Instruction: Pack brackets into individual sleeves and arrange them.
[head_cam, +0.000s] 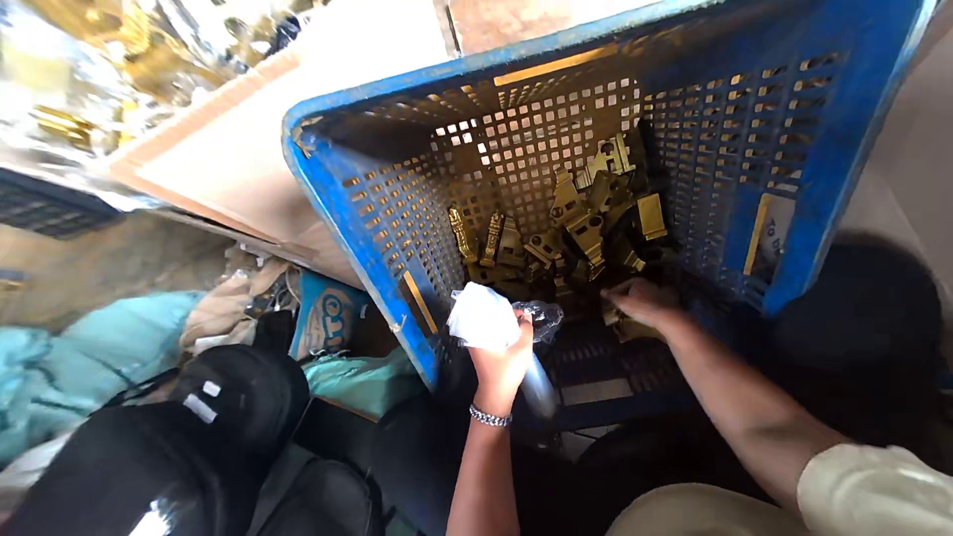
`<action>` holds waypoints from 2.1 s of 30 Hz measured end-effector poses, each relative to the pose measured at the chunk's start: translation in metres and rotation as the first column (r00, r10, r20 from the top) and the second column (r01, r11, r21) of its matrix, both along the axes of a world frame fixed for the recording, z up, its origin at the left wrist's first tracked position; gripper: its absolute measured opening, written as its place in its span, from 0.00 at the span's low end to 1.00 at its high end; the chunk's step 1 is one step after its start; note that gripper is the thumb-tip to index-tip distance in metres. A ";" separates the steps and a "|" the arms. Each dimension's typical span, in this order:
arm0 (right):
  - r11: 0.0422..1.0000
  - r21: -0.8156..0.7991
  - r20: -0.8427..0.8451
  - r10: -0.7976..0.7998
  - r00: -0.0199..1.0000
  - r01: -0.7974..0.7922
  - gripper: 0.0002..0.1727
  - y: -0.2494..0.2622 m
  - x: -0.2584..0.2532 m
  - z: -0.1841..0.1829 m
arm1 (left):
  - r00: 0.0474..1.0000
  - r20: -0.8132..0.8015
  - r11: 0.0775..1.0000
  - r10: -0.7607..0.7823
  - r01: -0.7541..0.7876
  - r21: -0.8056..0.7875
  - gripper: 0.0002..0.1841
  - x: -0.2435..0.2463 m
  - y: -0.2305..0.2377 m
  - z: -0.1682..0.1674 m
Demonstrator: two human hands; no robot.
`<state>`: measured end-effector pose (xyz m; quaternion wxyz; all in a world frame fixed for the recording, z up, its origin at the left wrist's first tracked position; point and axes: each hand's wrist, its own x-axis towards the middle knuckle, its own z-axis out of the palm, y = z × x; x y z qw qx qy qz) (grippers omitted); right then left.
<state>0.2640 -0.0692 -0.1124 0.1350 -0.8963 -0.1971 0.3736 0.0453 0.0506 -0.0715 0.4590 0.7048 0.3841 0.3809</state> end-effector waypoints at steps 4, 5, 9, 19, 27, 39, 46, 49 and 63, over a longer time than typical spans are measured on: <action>0.960 0.115 0.074 0.247 0.966 -0.254 0.49 0.009 -0.047 0.006 | 0.992 0.106 0.998 0.064 -0.063 -0.019 0.21 -0.005 0.003 0.001; 0.948 0.132 0.045 0.286 0.957 -0.290 0.54 0.008 -0.053 0.000 | 0.992 0.109 0.997 0.066 -0.062 -0.041 0.20 -0.006 0.003 0.003; 0.921 0.006 -0.007 0.389 0.921 -0.389 0.52 0.001 -0.067 -0.015 | 0.994 0.097 0.994 0.058 -0.049 -0.100 0.21 -0.007 0.001 0.006; 0.940 0.117 -0.025 0.326 0.945 -0.321 0.37 0.048 -0.083 -0.045 | 0.975 0.186 0.962 0.122 -0.071 -0.262 0.16 -0.020 -0.004 0.021; 0.660 0.722 -0.385 0.135 0.913 0.207 0.40 -0.020 -0.058 0.081 | 0.998 0.015 0.942 0.056 -0.048 -0.331 0.21 -0.013 0.003 0.027; 0.821 0.441 -0.108 0.449 0.887 -0.362 0.49 0.036 -0.098 0.064 | 0.972 -0.154 0.954 -0.175 0.129 -0.271 0.37 -0.013 -0.034 0.029; 0.701 0.709 -0.149 0.251 0.957 -0.073 0.26 0.025 -0.084 0.071 | 0.979 0.028 0.889 -0.200 0.193 -0.414 0.24 -0.013 -0.030 0.031; 0.789 0.272 0.049 0.561 0.826 -0.551 0.26 0.023 -0.060 0.089 | 0.979 0.107 0.849 -0.174 0.204 -0.487 0.18 -0.016 -0.032 0.033; 0.631 0.607 0.015 0.599 0.801 -0.484 0.29 0.046 -0.074 0.141 | 0.988 0.150 0.985 -0.036 0.061 -0.163 0.33 -0.017 -0.023 0.015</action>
